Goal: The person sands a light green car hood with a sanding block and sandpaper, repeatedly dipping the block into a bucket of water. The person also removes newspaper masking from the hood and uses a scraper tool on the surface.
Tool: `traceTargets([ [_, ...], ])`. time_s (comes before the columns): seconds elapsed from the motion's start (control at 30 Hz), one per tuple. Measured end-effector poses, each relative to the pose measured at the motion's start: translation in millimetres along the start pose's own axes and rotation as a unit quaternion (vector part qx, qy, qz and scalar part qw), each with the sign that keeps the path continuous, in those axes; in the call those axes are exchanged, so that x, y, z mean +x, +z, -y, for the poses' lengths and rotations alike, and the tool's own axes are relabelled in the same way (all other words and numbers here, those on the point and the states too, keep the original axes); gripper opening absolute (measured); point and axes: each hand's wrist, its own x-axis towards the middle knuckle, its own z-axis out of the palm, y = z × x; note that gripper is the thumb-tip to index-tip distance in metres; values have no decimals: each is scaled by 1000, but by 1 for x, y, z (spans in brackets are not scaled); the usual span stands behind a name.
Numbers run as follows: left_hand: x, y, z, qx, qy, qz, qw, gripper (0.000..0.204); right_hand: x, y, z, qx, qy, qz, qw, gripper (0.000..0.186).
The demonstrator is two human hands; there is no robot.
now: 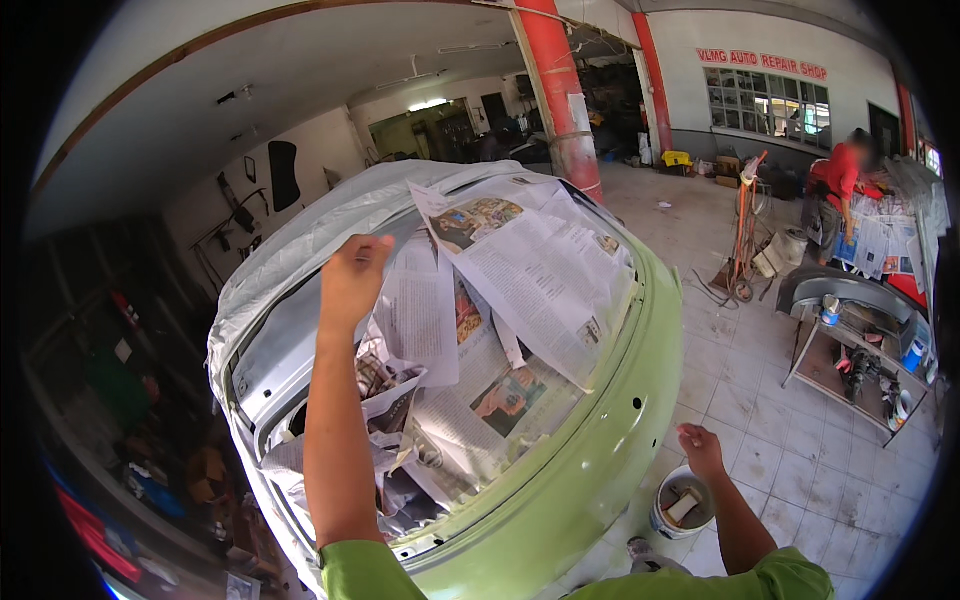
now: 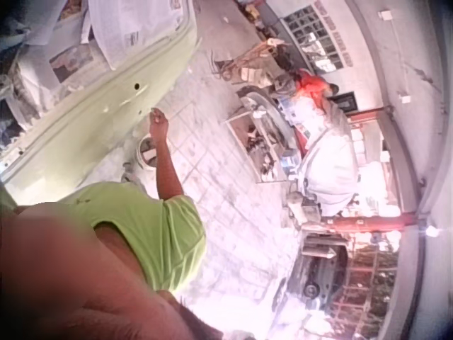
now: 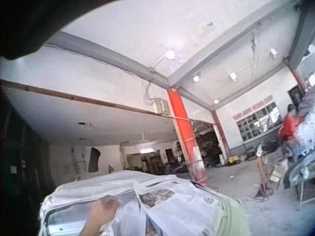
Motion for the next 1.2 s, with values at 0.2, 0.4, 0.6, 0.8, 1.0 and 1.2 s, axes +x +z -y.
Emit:
traceTargets([
  [0.2, 113, 129, 69, 240, -166, 37, 956, 105, 21, -26, -132, 164, 298, 30, 940, 32],
  [0.4, 194, 230, 15, 222, -362, 47, 904, 87, -1, -212, -363, 75, 418, -135, 895, 17],
  [0.6, 210, 281, 11, 405, -390, 94, 821, 62, 11, -253, -356, 7, 564, -45, 825, 25],
  [0.8, 221, 310, 42, 423, -410, 35, 807, 38, 74, -244, -380, 5, 546, 33, 837, 35],
  [1.0, 225, 321, 47, 407, -342, 20, 846, 35, 161, -185, -410, 96, 386, 111, 911, 48],
  [1.2, 216, 320, 43, 439, -326, 13, 837, 34, 186, -146, -405, 99, 408, 172, 891, 46],
])
